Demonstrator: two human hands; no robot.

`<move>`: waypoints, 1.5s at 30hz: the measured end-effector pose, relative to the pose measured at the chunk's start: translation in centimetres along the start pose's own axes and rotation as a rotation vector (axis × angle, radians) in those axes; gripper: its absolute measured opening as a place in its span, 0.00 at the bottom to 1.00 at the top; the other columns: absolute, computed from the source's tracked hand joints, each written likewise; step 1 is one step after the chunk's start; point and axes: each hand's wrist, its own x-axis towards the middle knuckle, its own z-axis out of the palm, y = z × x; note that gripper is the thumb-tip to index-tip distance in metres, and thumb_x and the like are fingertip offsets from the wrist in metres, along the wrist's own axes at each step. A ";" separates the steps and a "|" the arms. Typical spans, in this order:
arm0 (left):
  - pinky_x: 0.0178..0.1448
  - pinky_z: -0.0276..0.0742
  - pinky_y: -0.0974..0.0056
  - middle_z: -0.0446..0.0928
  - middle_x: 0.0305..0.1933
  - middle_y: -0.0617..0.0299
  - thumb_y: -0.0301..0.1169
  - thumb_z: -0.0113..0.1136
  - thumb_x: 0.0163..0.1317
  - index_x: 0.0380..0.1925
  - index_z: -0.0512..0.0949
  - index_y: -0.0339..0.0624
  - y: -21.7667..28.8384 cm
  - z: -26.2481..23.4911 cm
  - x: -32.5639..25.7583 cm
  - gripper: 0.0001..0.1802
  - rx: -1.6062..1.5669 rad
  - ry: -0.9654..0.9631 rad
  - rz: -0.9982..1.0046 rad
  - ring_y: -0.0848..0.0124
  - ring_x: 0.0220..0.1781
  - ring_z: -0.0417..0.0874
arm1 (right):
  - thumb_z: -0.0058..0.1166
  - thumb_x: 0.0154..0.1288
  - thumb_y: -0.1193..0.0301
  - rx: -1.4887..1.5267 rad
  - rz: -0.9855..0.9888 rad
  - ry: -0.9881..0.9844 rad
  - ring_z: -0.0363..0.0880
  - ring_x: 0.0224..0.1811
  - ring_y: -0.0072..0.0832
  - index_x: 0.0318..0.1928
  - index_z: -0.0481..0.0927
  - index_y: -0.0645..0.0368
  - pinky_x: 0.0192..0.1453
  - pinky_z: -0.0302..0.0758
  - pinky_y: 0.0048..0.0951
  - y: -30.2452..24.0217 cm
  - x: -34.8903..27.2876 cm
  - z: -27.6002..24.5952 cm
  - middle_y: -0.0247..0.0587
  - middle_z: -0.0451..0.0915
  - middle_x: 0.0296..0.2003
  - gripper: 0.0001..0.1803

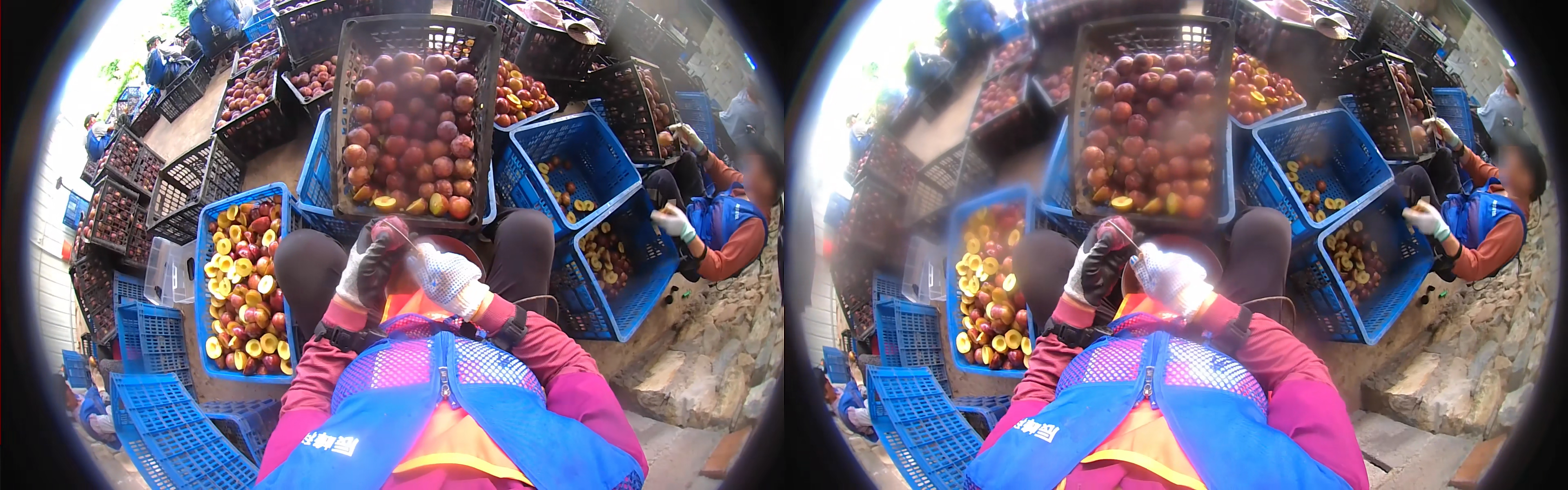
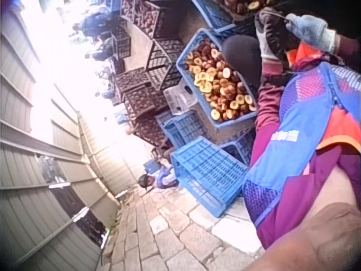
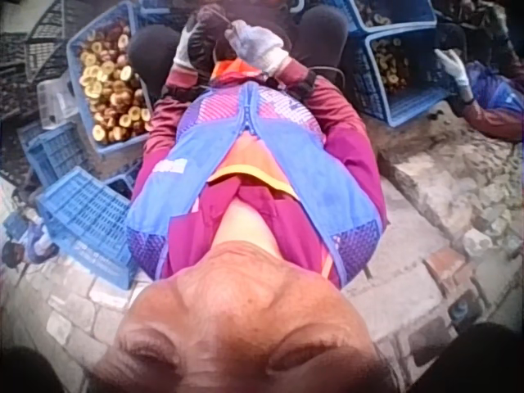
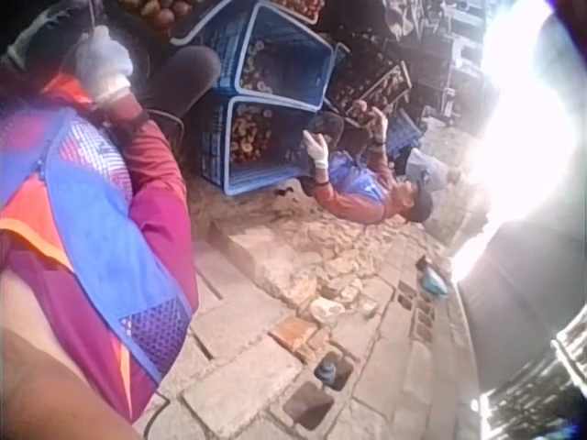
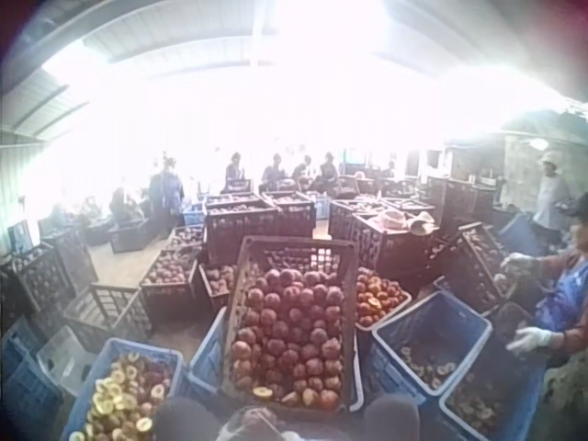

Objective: The recorder is cutting plums in half and sorting them into crates in a food processing area.

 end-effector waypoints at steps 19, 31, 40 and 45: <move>0.72 0.87 0.46 0.88 0.64 0.56 0.52 0.56 0.87 0.68 0.81 0.46 -3.7 -3.7 3.2 0.26 -0.316 0.267 -0.084 0.58 0.65 0.90 | 0.55 0.86 0.55 0.055 0.194 -0.008 0.84 0.21 0.49 0.43 0.81 0.51 0.24 0.79 0.54 -2.0 1.8 -0.3 0.45 0.82 0.22 0.15; 0.68 0.85 0.60 0.88 0.59 0.54 0.30 0.62 0.85 0.62 0.82 0.37 -3.2 -2.6 3.1 0.13 0.492 0.027 0.232 0.66 0.61 0.88 | 0.57 0.85 0.55 0.073 0.181 0.095 0.84 0.21 0.46 0.42 0.81 0.50 0.27 0.81 0.50 -0.2 1.9 1.8 0.43 0.80 0.21 0.15; 0.76 0.85 0.53 0.85 0.65 0.52 0.30 0.66 0.83 0.63 0.80 0.38 -2.8 -2.1 2.0 0.15 0.047 0.055 0.118 0.59 0.68 0.87 | 0.57 0.85 0.57 0.072 0.143 0.053 0.83 0.20 0.47 0.42 0.80 0.50 0.23 0.78 0.52 -0.4 1.3 -0.8 0.44 0.79 0.22 0.13; 0.72 0.86 0.55 0.86 0.61 0.56 0.32 0.69 0.81 0.62 0.80 0.40 -2.6 -2.1 1.2 0.16 0.130 0.100 0.115 0.62 0.64 0.87 | 0.56 0.85 0.59 -0.075 -0.043 0.100 0.83 0.21 0.47 0.43 0.81 0.50 0.24 0.79 0.51 0.6 0.7 0.8 0.43 0.79 0.22 0.12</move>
